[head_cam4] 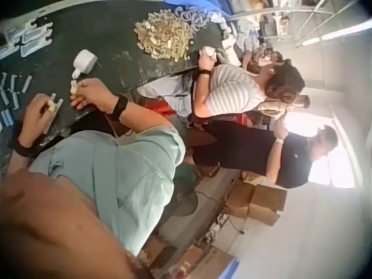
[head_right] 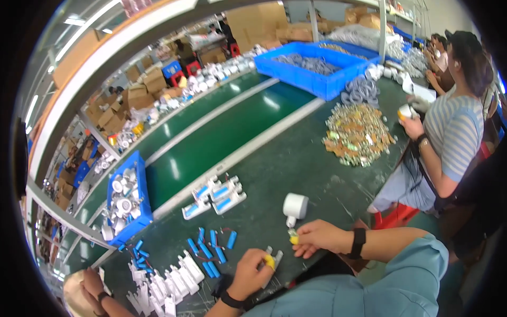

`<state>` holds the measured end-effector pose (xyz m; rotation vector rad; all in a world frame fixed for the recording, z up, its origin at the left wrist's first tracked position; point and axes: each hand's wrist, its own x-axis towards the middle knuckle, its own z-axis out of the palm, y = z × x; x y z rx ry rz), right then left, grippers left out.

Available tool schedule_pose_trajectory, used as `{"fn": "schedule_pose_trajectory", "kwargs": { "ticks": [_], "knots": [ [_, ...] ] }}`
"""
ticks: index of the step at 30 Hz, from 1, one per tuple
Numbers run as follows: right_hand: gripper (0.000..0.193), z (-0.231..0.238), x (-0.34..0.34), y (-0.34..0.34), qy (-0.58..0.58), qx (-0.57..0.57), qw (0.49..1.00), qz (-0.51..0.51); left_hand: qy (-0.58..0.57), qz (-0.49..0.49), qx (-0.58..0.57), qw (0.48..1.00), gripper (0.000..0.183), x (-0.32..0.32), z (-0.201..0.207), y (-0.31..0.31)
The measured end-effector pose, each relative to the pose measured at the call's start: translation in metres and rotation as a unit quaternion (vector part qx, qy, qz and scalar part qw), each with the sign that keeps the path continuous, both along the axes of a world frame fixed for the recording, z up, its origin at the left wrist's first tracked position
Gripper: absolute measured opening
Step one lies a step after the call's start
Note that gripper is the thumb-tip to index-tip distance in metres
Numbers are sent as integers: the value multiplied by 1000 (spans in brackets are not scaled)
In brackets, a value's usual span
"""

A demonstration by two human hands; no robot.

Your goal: The person connects a circuit board to a fan motor, inserts a battery into a plastic housing, and then fits the motor and board assembly into the housing. Finally, the person presses the components together to secure them and sets the unit aside.

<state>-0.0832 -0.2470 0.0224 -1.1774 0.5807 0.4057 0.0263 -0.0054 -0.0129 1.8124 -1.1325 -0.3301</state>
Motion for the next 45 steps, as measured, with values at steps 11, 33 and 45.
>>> {"fn": "schedule_pose_trajectory", "kwargs": {
  "ticks": [11,33,45],
  "knots": [
    [19,-27,-7,47,-97,68,992,-52,106,19,5,994,18,9,6,-5],
    [15,-35,-16,69,-161,-106,981,15,-12,-44,-7,999,25,8,2,-5],
    [17,-36,-19,71,-233,-230,944,47,-72,-59,8,996,20,10,6,-5]
  ]
}}
